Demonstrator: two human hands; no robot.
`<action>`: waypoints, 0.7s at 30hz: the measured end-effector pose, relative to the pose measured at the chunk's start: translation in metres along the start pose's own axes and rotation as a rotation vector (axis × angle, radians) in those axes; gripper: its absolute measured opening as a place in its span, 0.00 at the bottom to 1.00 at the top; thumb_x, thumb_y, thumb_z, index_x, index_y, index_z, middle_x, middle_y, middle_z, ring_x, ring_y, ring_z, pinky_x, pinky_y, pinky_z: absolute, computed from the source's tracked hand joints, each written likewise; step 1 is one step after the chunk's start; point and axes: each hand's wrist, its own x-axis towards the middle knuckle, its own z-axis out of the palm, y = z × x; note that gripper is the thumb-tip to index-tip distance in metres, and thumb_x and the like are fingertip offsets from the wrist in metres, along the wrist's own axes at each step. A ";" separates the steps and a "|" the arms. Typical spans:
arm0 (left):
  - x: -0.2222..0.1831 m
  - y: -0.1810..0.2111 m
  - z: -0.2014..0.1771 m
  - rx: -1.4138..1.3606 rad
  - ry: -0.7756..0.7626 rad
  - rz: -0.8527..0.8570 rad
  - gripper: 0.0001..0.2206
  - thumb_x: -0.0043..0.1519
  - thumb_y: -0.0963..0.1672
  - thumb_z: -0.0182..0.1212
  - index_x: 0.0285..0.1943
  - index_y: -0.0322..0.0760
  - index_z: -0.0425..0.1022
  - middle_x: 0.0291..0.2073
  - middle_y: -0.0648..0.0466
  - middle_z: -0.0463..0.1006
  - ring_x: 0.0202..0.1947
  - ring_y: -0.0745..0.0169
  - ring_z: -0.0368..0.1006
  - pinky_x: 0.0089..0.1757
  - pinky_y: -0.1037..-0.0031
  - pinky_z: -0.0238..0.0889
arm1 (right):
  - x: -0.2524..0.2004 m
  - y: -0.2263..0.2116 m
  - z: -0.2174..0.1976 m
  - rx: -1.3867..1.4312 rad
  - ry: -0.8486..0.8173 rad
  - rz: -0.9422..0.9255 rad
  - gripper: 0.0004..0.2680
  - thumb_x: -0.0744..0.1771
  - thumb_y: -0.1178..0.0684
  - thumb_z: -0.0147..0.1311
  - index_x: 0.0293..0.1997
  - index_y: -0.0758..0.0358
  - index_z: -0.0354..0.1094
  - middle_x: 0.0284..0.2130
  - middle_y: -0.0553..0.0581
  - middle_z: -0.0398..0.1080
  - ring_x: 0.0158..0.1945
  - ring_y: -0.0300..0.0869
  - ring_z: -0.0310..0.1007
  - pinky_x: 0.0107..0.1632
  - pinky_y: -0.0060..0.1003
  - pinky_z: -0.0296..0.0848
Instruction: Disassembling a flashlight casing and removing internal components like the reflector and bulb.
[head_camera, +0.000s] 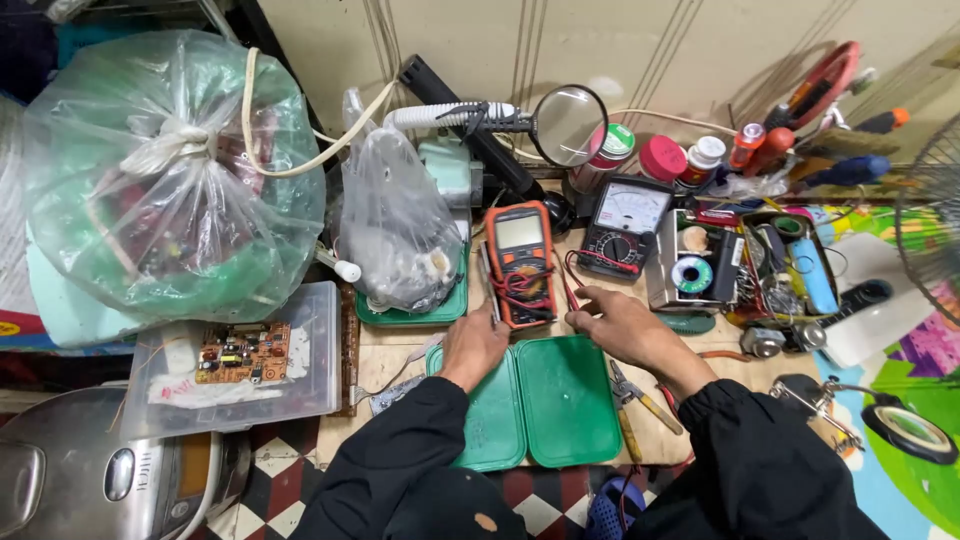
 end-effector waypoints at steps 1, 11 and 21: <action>-0.005 0.011 -0.004 -0.038 -0.005 0.018 0.30 0.68 0.50 0.49 0.81 0.36 0.68 0.57 0.25 0.83 0.63 0.18 0.77 0.60 0.34 0.69 | 0.003 -0.001 0.001 0.016 0.008 0.026 0.24 0.69 0.38 0.54 0.76 0.51 0.64 0.58 0.58 0.83 0.66 0.56 0.79 0.70 0.58 0.73; 0.010 0.031 0.020 -0.164 -0.003 0.147 0.30 0.70 0.45 0.49 0.82 0.25 0.61 0.56 0.19 0.80 0.61 0.15 0.77 0.58 0.34 0.70 | 0.024 -0.010 0.015 0.110 -0.072 0.090 0.32 0.69 0.43 0.47 0.87 0.57 0.43 0.54 0.72 0.83 0.68 0.65 0.76 0.70 0.64 0.70; 0.007 0.040 0.010 -0.136 0.014 0.187 0.32 0.69 0.45 0.47 0.84 0.21 0.55 0.53 0.15 0.79 0.59 0.12 0.76 0.57 0.33 0.71 | 0.028 0.002 0.019 0.128 -0.051 0.061 0.28 0.70 0.38 0.46 0.83 0.54 0.53 0.46 0.74 0.84 0.64 0.68 0.78 0.67 0.66 0.70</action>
